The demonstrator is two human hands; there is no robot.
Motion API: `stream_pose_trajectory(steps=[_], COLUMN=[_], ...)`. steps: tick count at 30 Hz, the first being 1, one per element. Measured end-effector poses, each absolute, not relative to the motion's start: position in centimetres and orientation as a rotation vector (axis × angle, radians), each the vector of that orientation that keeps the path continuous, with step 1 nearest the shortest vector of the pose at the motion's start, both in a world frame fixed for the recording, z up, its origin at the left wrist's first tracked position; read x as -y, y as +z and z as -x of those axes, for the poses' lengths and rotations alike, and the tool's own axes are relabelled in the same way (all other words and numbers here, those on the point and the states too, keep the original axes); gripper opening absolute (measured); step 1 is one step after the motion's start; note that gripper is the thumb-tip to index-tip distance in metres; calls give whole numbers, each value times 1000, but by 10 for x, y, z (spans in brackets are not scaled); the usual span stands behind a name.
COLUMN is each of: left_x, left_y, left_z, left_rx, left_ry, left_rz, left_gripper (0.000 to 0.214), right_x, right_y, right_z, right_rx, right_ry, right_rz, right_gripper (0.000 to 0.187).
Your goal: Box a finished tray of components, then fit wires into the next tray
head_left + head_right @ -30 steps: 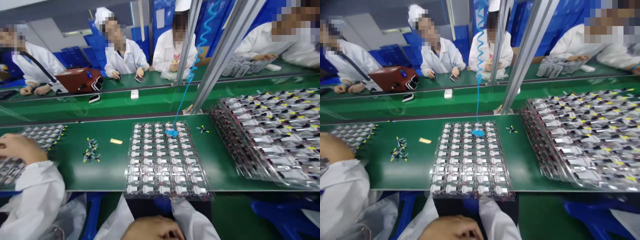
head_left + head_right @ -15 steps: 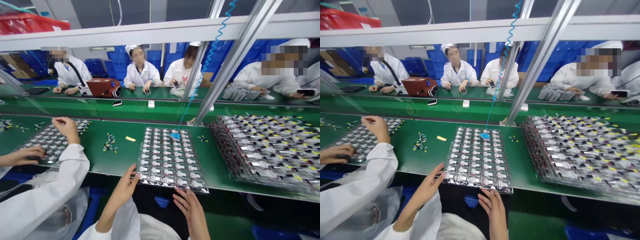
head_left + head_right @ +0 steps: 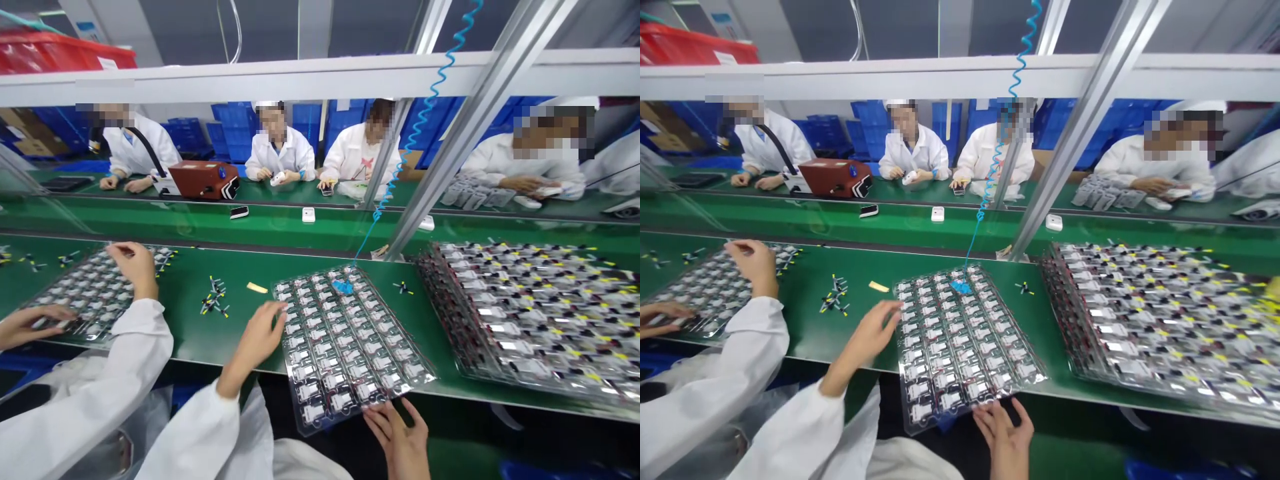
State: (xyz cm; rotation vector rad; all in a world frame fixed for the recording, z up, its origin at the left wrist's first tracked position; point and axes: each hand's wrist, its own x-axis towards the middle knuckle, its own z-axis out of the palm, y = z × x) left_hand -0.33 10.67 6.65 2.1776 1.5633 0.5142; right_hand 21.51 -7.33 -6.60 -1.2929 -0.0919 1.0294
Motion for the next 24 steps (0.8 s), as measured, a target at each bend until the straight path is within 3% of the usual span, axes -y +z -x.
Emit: stream_pose_trajectory(steps=[2,5,13,19,24], left_x=[-153,-193,-187,-152,-112], left_y=[71,66,49,46,40], left_z=[-17,-40,-24,20,47], left_rx=[-1647,-1696,-1804,-1778,-1834], left_ry=[373,280,36,139,284], left_rz=[-2308,-2339,-2405,-2277,-2143], left_gripper=[38,37,42,40,46], right_x=[73,74,69,36,-9], right_y=[-65,-65,-61,-51,-46], right_z=[-206,-202,-253,-297,-321], right_rx=[108,130,150,360,585], right_ry=[980,965,1020,1036,1050], right_rz=[1282,1274,1355,1561,1598], right_gripper=[110,107,115,108,85])
